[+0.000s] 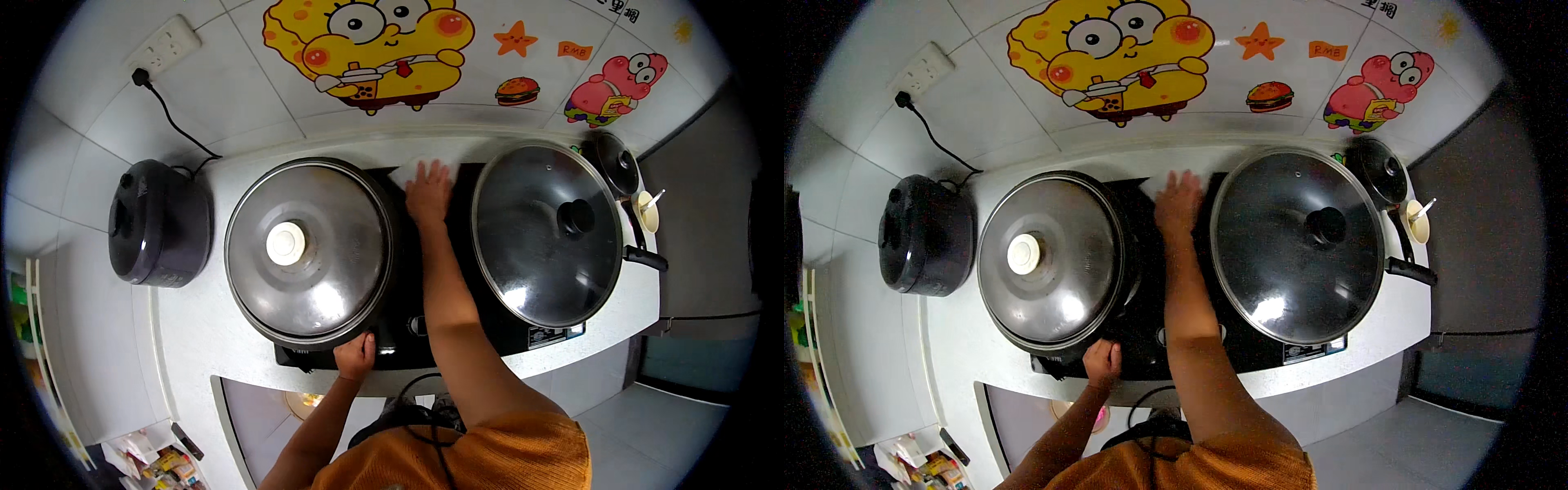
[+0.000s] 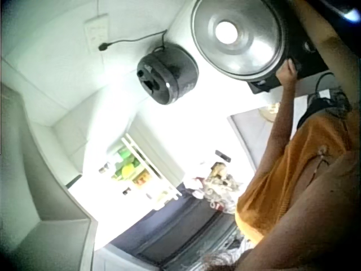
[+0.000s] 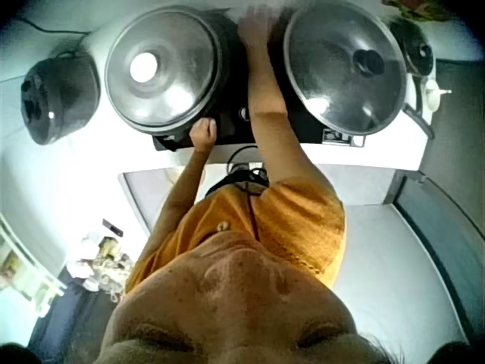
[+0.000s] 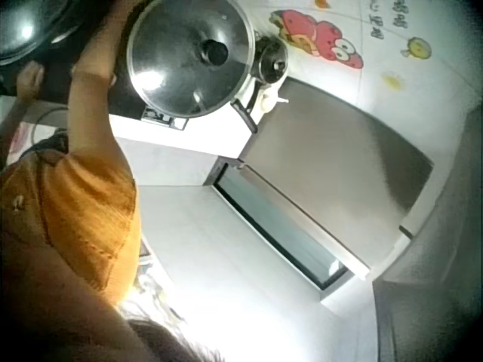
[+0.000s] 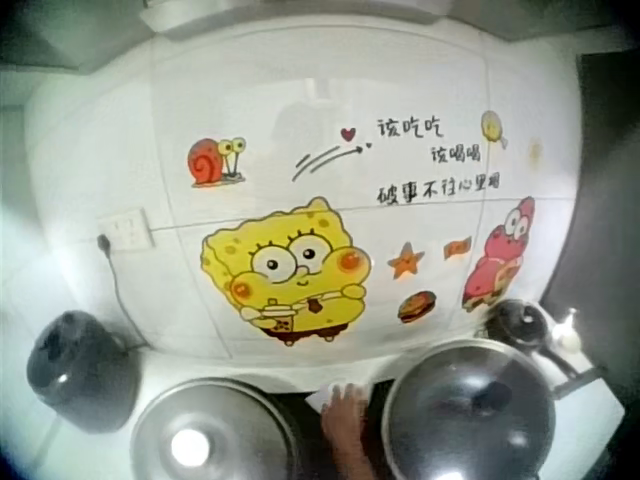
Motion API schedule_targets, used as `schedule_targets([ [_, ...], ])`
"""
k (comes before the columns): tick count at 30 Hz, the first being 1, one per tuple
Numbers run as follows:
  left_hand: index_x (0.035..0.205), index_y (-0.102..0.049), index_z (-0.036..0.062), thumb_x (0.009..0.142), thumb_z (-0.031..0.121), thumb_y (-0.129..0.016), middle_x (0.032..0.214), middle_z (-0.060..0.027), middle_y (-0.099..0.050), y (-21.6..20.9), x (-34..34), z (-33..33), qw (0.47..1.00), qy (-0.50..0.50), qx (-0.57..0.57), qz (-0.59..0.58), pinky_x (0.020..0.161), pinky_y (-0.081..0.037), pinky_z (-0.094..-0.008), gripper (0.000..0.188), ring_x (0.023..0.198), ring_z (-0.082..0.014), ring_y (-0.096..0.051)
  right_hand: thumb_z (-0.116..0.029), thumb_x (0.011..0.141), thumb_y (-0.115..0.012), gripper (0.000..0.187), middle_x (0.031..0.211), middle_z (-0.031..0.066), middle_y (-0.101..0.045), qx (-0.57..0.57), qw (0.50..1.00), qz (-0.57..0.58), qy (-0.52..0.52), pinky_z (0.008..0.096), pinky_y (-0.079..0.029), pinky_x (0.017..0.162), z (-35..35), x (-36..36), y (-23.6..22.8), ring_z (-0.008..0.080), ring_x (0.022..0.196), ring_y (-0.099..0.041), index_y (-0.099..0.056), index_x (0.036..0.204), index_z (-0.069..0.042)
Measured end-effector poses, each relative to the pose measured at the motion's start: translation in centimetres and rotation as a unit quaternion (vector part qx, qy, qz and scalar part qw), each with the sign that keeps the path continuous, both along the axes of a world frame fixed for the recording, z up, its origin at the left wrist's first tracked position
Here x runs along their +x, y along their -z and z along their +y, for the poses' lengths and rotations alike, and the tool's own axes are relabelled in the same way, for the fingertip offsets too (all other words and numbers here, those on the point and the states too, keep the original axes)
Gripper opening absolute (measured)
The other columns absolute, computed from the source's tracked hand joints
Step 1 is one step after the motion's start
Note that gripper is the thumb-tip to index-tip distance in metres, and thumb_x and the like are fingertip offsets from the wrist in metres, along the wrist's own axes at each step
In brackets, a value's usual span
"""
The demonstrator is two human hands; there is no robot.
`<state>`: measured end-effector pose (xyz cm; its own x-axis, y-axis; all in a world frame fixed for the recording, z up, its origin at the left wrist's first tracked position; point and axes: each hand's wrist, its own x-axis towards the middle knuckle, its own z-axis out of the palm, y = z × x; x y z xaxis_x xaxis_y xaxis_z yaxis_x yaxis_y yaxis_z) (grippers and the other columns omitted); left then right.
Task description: The person wipes the surface of a stovetop and the adjacent countertop with a cloth, then washes the cloth in the kitchen sink.
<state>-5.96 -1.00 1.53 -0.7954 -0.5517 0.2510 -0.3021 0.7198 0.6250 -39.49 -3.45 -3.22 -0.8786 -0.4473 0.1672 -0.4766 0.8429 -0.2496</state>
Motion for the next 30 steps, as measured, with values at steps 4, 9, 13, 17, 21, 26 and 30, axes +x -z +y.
schedule_targets([
  [4,0.071,-0.062,0.0078,0.082,0.021,-0.056,0.058,-0.0113,-0.056,-0.3,0.0,-0.1,0.999,-0.02,0.004,-0.027,0.049,-0.044,-0.039,0.019,0.052,-0.0314,-0.056,-0.031,0.089,-0.048,0.055,0.143,0.016,-0.025,-0.041,0.984,0.002,-0.175,0.0487,-0.019,0.106,-3.6,1.2,0.6,0.0338,0.131,-0.025,-0.03,0.137,-0.011],
  [9,0.066,-0.057,0.0086,0.083,0.021,-0.055,0.054,-0.0124,-0.053,-0.3,-0.2,-0.1,1.0,-0.015,-0.022,-0.005,0.047,-0.041,-0.0413,0.021,0.051,-0.0323,-0.055,-0.029,0.09,-0.044,0.055,0.143,0.0119,-0.027,-0.045,0.96,-0.05,-0.273,0.0452,-0.018,0.107,-3.8,1.0,1.9,0.0294,0.132,-0.024,-0.025,0.14,-0.016],
  [13,0.069,-0.054,0.0057,0.082,0.017,-0.055,0.064,-0.0131,-0.056,-0.4,-0.3,-0.1,1.0,-0.014,-0.004,0.002,0.054,-0.042,-0.0416,0.017,0.059,-0.0342,-0.054,-0.028,0.09,-0.043,0.056,0.144,0.0083,-0.026,-0.025,0.951,-0.11,-0.289,0.0422,-0.017,0.108,-2.3,1.5,1.4,0.0262,0.133,-0.022,-0.022,0.141,-0.017],
  [17,0.07,-0.054,0.0033,0.08,0.013,-0.057,0.068,-0.0129,-0.054,0.1,0.0,-0.2,1.0,-0.02,0.0,0.016,0.057,-0.043,-0.0408,0.014,0.064,-0.0331,-0.054,-0.02,0.089,-0.047,0.051,0.144,0.004,-0.027,0.088,0.946,-0.125,-0.285,0.0401,-0.018,0.108,0.5,4.0,-5.4,0.0243,0.134,-0.021,-0.032,0.138,-0.021],
  [21,0.071,-0.054,0.0032,0.081,0.012,-0.056,0.07,-0.0134,-0.052,0.0,-0.3,0.0,0.999,-0.017,-0.013,0.033,0.058,-0.044,-0.0402,0.013,0.065,-0.0335,-0.053,-0.008,0.086,-0.05,0.048,0.145,0.0005,-0.027,0.014,0.958,-0.15,-0.243,0.0384,-0.018,0.109,3.3,4.0,-3.8,0.0221,0.135,-0.02,-0.045,0.13,-0.028],
  [26,0.071,-0.054,0.0025,0.081,0.011,-0.056,0.07,-0.0142,-0.051,0.6,-0.1,0.1,0.999,-0.025,-0.01,0.042,0.059,-0.044,-0.0405,0.013,0.066,-0.0341,-0.053,-0.005,0.086,-0.049,0.051,0.147,0.0009,-0.021,0.085,0.954,-0.137,-0.254,0.0352,-0.015,0.11,6.6,6.7,-4.4,0.0209,0.136,-0.016,-0.042,0.133,-0.025],
  [30,0.07,-0.054,0.0027,0.082,0.011,-0.056,0.069,-0.014,-0.05,0.1,-0.1,0.2,0.999,-0.033,-0.011,0.037,0.057,-0.044,-0.0403,0.015,0.065,-0.0336,-0.053,-0.008,0.088,-0.043,0.055,0.149,0.0024,-0.011,0.129,0.955,-0.164,-0.212,0.033,-0.013,0.11,7.1,11.1,-5.0,0.0202,0.137,-0.01,-0.025,0.14,-0.014],
])
